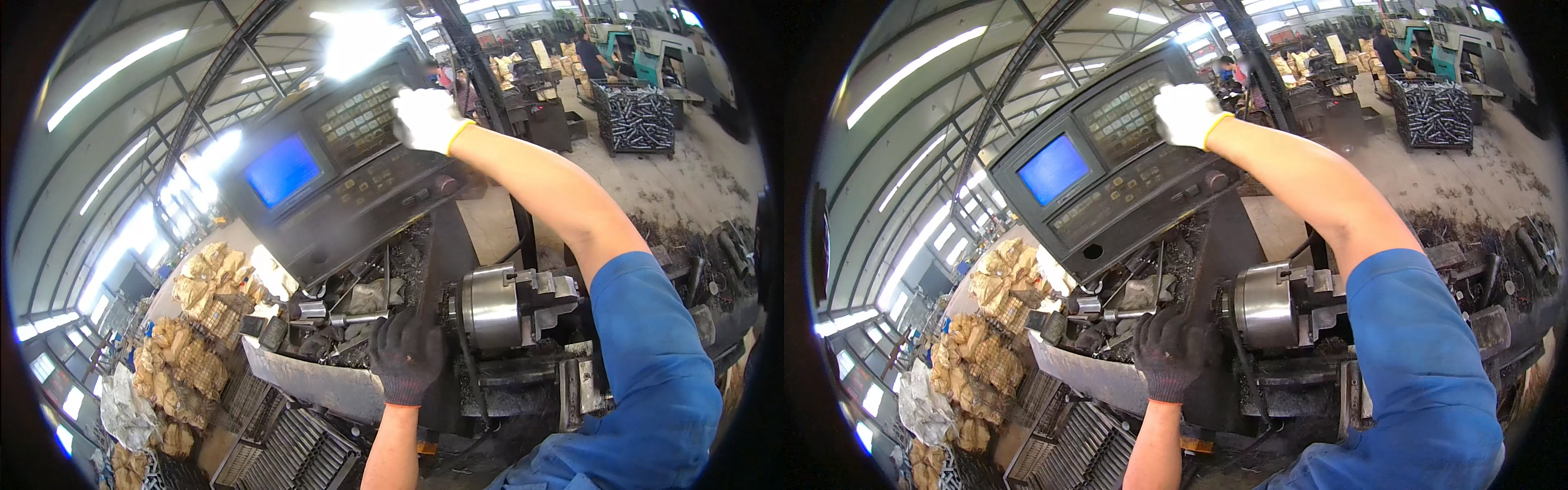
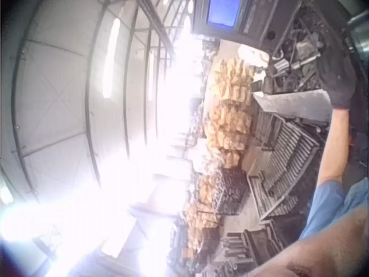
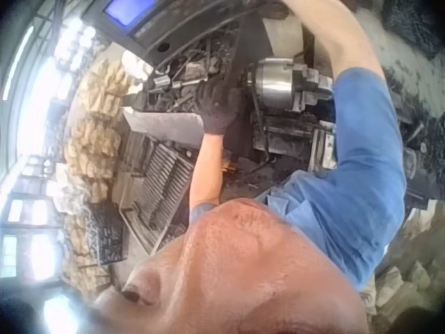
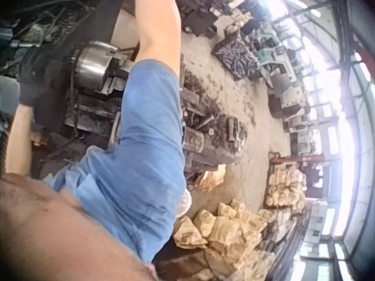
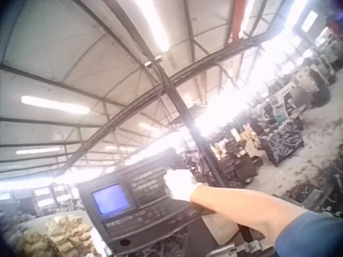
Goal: The person operates a metal lathe in a workshop, loading cylindrical metal parts into the chuck, adjusting the machine controls, and removing finished parts. The person also measures a part with a caliper and places finished pieces into a wire basket.
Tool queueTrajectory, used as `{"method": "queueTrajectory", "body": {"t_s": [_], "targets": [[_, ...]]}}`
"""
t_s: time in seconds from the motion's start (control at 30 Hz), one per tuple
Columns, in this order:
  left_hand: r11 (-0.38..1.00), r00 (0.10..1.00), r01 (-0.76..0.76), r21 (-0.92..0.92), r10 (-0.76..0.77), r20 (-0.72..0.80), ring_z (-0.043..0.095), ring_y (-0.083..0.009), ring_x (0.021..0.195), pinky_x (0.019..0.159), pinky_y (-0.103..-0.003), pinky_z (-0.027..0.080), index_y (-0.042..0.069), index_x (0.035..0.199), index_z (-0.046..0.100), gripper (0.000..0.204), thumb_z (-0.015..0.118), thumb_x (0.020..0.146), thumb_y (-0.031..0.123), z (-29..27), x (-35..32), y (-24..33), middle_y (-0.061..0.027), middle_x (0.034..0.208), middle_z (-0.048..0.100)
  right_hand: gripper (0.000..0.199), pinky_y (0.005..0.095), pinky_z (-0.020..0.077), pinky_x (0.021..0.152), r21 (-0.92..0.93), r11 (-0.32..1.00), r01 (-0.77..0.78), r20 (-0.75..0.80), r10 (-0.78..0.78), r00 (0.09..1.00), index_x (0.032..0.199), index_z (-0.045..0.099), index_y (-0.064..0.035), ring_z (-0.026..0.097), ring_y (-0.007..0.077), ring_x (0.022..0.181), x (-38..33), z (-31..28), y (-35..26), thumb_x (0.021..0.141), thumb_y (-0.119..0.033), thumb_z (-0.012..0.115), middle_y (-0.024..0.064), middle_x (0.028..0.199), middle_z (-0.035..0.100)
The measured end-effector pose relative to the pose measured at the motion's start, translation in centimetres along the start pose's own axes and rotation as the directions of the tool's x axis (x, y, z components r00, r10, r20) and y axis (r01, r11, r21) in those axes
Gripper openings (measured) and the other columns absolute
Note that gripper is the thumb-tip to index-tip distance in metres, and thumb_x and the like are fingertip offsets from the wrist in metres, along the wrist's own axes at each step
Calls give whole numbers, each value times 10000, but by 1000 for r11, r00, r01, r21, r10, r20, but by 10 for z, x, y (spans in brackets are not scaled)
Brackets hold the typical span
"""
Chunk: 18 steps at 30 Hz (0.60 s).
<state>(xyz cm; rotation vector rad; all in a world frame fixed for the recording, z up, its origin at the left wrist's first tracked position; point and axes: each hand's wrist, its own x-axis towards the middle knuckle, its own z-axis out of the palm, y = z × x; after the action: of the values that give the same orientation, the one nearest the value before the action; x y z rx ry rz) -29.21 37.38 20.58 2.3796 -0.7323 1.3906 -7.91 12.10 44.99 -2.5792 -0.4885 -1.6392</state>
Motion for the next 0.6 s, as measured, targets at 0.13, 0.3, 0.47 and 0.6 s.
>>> {"method": "queueTrajectory", "body": {"t_s": [0.13,0.3,0.47,0.6], "targets": [[1000,1000,2,27,-2,-12,697,-334,1080,1068,-534,508,147,1091,725,282,787,857,292,0,6,6,-97,1174,708,281,497,631,786,-47,999,16,-11,-16,1000,1003,792,-16,785,388,914,2,10,21,882,-246,687,258,1153,755],[1000,1000,8,17,-8,14,700,-335,1070,1052,-534,519,144,1088,726,276,777,851,275,-7,4,7,-101,1170,710,290,489,630,823,-55,998,9,7,-9,1000,1057,779,-26,776,384,965,-4,11,16,885,-245,697,252,1344,701],[999,999,34,3,-34,-18,704,-343,1035,1058,-533,510,122,1057,707,260,776,848,260,-3,6,9,-119,1151,710,236,490,621,790,-57,997,42,-76,-46,996,994,753,-53,763,378,934,-4,18,21,894,-260,698,230,1185,729],[1000,1000,12,21,-11,-1,705,-353,1037,1061,-533,507,110,1048,694,268,780,845,264,-6,7,7,-127,1143,711,232,490,617,769,-31,998,53,-103,-56,993,985,751,-60,763,374,922,-5,18,17,891,-267,702,227,1137,740]]}}
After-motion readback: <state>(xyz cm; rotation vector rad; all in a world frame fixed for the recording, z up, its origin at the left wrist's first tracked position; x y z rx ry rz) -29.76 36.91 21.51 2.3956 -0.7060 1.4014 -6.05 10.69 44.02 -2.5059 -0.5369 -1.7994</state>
